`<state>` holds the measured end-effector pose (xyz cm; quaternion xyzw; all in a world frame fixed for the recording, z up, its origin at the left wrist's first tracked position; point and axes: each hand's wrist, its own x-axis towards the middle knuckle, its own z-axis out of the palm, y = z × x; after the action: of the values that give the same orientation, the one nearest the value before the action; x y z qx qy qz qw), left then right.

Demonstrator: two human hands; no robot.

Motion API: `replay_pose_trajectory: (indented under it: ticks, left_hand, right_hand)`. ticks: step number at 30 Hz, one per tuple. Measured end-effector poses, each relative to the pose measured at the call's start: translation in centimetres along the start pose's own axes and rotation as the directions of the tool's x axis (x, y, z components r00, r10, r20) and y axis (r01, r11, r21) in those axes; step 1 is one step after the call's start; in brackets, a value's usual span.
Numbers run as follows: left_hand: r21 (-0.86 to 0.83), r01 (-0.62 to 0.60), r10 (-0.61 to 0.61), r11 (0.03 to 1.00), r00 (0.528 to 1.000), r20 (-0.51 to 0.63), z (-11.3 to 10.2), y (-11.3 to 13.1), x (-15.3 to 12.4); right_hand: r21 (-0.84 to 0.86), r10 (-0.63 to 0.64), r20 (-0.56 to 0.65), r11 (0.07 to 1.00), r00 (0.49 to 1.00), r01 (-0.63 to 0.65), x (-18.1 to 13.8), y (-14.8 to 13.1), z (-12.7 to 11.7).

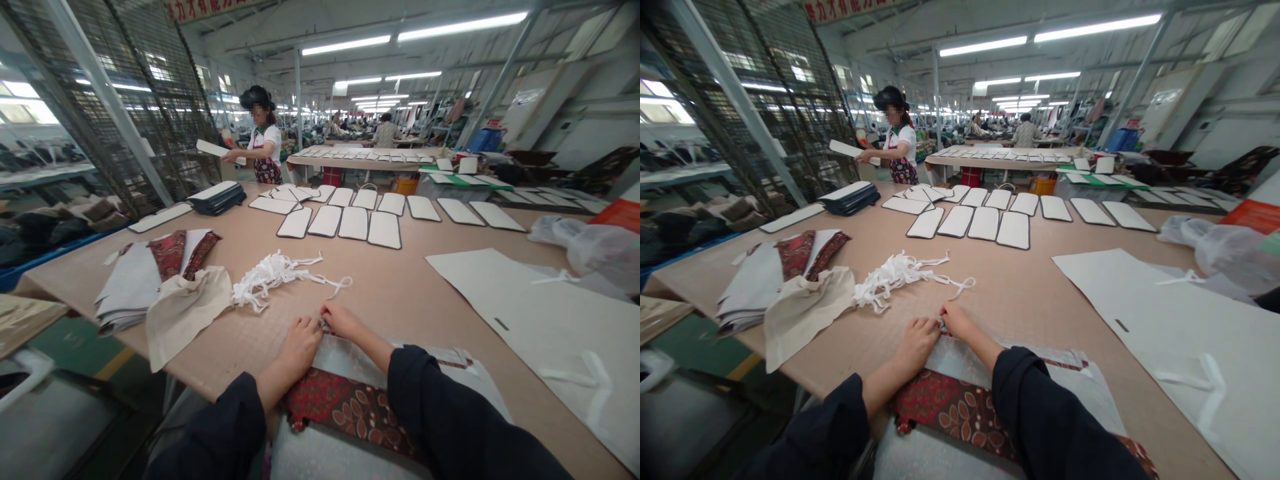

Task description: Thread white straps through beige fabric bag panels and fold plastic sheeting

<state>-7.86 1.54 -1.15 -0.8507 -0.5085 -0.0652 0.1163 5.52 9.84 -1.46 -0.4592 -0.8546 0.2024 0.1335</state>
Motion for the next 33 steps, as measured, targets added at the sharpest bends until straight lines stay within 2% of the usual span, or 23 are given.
replay_pose_trajectory:
  ticks: [5,9,13,17,19,22,24,26,28,29,31,33]
  left_hand:
    - [-0.039,-0.066,0.066,0.997,0.998,0.007,0.1,0.0,0.4]
    - [-0.078,-0.032,0.037,0.996,0.997,0.062,-0.4,-0.4,1.0]
    - [-0.086,-0.003,0.011,0.996,0.995,0.102,-1.0,-0.2,1.9]
    - [-0.090,-0.048,0.055,0.995,0.995,0.083,-0.9,1.7,3.7]
    - [-0.131,-0.083,0.093,0.988,0.993,0.069,-0.8,2.8,4.4]
    - [-0.207,-0.089,0.105,0.974,0.992,0.066,-1.6,3.8,4.5]
    - [-0.233,-0.094,0.113,0.968,0.991,0.070,-3.1,4.1,3.7]
    - [-0.243,-0.136,0.162,0.960,0.983,0.091,-5.2,4.3,2.2]
    - [-0.260,-0.217,0.266,0.941,0.949,0.170,-7.6,4.7,0.5]
    - [-0.278,-0.265,0.334,0.923,0.911,0.241,-8.6,5.0,-0.2]
    - [-0.317,-0.315,0.429,0.895,0.804,0.412,-10.0,5.6,-1.2]
    - [-0.365,-0.271,0.439,0.891,0.721,0.536,-10.4,6.2,-1.3]
  right_hand:
    - [-0.073,-0.128,0.045,0.989,0.991,0.132,-5.6,0.8,-1.3]
    - [-0.142,-0.126,0.084,0.980,0.988,0.137,-10.9,3.5,-3.9]
    - [-0.218,0.079,0.113,0.975,0.990,-0.053,-14.3,7.2,-6.6]
    - [-0.214,0.254,0.081,0.949,0.964,-0.232,-14.9,9.6,-8.0]
    - [-0.188,0.294,0.092,0.943,0.951,-0.273,-15.0,9.7,-8.4]
    - [-0.148,0.283,0.103,0.952,0.953,-0.267,-16.1,8.8,-9.4]
    - [-0.108,0.240,0.141,0.968,0.960,-0.226,-17.7,7.9,-10.6]
    - [-0.047,0.209,0.237,0.978,0.949,-0.204,-19.4,7.2,-12.0]
    - [0.005,0.195,0.325,0.978,0.925,-0.208,-20.5,7.0,-12.9]
    - [0.008,0.194,0.334,0.978,0.922,-0.209,-20.6,6.9,-13.0]
    - [-0.038,0.178,0.261,0.984,0.949,-0.174,-20.1,7.0,-12.5]
    - [-0.132,0.148,0.145,0.983,0.978,-0.129,-18.7,7.2,-11.1]
